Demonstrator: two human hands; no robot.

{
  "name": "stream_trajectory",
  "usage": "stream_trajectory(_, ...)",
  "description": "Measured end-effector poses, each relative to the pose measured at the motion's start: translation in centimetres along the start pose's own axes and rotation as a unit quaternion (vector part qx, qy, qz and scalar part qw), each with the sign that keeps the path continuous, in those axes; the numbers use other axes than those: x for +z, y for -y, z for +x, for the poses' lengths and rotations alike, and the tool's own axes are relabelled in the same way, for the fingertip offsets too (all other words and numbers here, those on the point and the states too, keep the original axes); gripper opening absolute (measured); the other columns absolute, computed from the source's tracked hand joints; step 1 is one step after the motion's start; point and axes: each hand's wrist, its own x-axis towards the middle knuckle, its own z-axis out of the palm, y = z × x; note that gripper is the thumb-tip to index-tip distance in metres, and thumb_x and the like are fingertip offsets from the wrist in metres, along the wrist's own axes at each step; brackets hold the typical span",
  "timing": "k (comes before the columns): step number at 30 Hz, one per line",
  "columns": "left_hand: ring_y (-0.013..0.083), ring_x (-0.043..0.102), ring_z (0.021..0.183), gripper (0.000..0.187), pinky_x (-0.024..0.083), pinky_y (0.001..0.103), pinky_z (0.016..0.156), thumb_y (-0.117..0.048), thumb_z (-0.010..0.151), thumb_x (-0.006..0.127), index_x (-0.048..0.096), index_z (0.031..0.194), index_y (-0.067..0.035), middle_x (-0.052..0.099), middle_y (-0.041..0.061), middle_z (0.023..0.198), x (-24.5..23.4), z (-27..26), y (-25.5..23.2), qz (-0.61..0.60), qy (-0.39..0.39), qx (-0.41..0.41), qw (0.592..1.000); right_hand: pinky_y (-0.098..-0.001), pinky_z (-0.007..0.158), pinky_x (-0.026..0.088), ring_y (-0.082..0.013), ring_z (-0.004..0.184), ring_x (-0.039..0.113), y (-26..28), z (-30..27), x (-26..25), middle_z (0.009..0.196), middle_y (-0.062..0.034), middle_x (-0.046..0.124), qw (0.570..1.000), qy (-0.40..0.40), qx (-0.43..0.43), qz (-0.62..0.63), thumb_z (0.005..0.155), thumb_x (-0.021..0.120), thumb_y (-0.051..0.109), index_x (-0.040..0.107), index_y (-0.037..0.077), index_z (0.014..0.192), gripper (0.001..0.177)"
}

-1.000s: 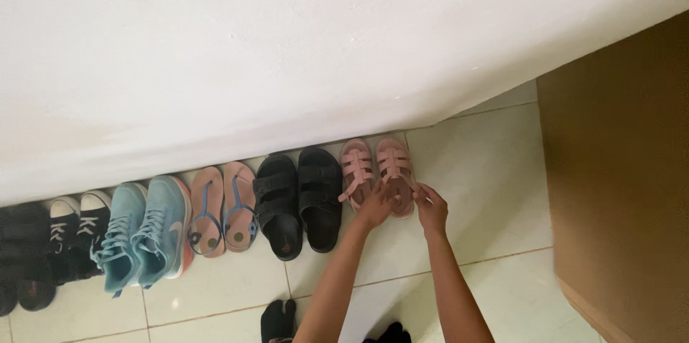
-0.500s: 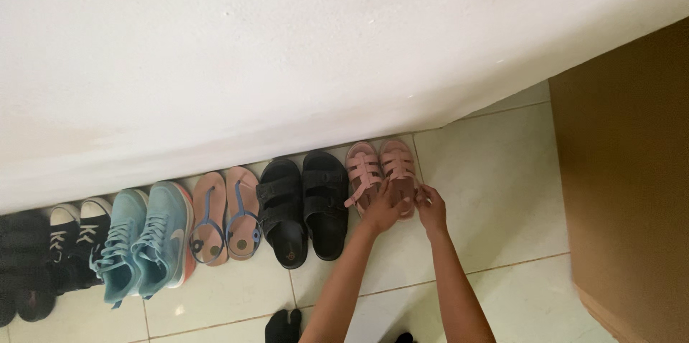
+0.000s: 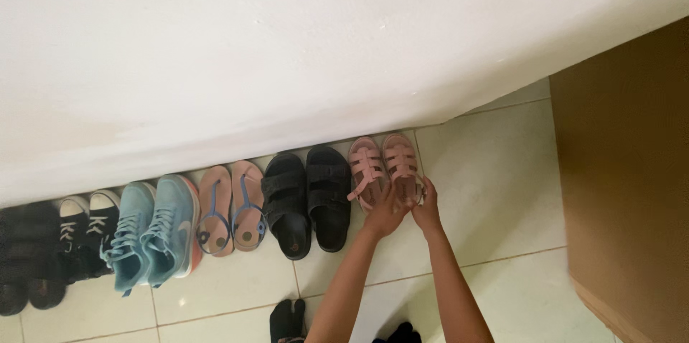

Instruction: The person organizes items in a room by placing sandals against the wall, positioning a doormat on the floor by hand, leaning a broom against the wall, and placing a mop into a bucket.

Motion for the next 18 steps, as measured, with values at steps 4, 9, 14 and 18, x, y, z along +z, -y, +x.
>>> stream_trajectory(4,0.0368,0.020,0.156,0.090,0.023,0.050,0.122,-0.062,0.094,0.050,0.019,0.164,-0.015,0.009,0.011,0.173,0.2,-1.1,0.6,0.043,0.033,-0.064,0.997,-0.0428,0.119,0.031,-0.0306,0.149,0.030,0.4,-1.7,-0.3,0.163,-0.0144,0.027,0.997,0.006,0.002,-0.072,0.088,0.074,0.009,0.025,0.013,0.159,0.087)
stream_trajectory(9,0.0429,0.021,0.154,0.076,0.030,0.048,0.121,-0.048,0.100,0.051,0.026,0.161,-0.010,0.012,0.018,0.172,0.2,-3.3,0.5,0.008,-0.035,-0.013,0.999,-0.0467,0.123,0.027,-0.0302,0.152,0.028,0.4,-4.1,-0.8,0.165,-0.0152,0.026,0.993,-0.003,-0.118,-0.008,0.083,0.082,0.018,0.025,0.009,0.160,0.096)
stream_trajectory(14,0.0420,0.029,0.152,0.069,0.033,0.049,0.120,-0.045,0.103,0.048,0.029,0.159,-0.010,0.016,0.018,0.171,-1.6,-7.0,-2.3,-0.011,-0.065,-0.035,0.997,-0.0464,0.124,0.024,-0.0304,0.153,0.027,2.5,-7.0,-1.5,0.164,-0.0164,0.024,0.996,0.010,-0.085,-0.031,0.087,0.080,0.021,0.024,0.009,0.159,0.092)
stream_trajectory(18,0.0423,0.040,0.144,0.065,0.039,0.050,0.114,-0.045,0.101,0.046,0.030,0.157,-0.017,0.019,0.012,0.172,-2.6,-10.0,-3.6,-0.020,-0.067,-0.094,0.993,-0.0454,0.125,0.028,-0.0303,0.151,0.032,4.8,-9.8,-1.7,0.162,-0.0160,0.029,0.996,0.003,-0.090,-0.027,0.084,0.081,0.019,0.028,0.010,0.158,0.091)
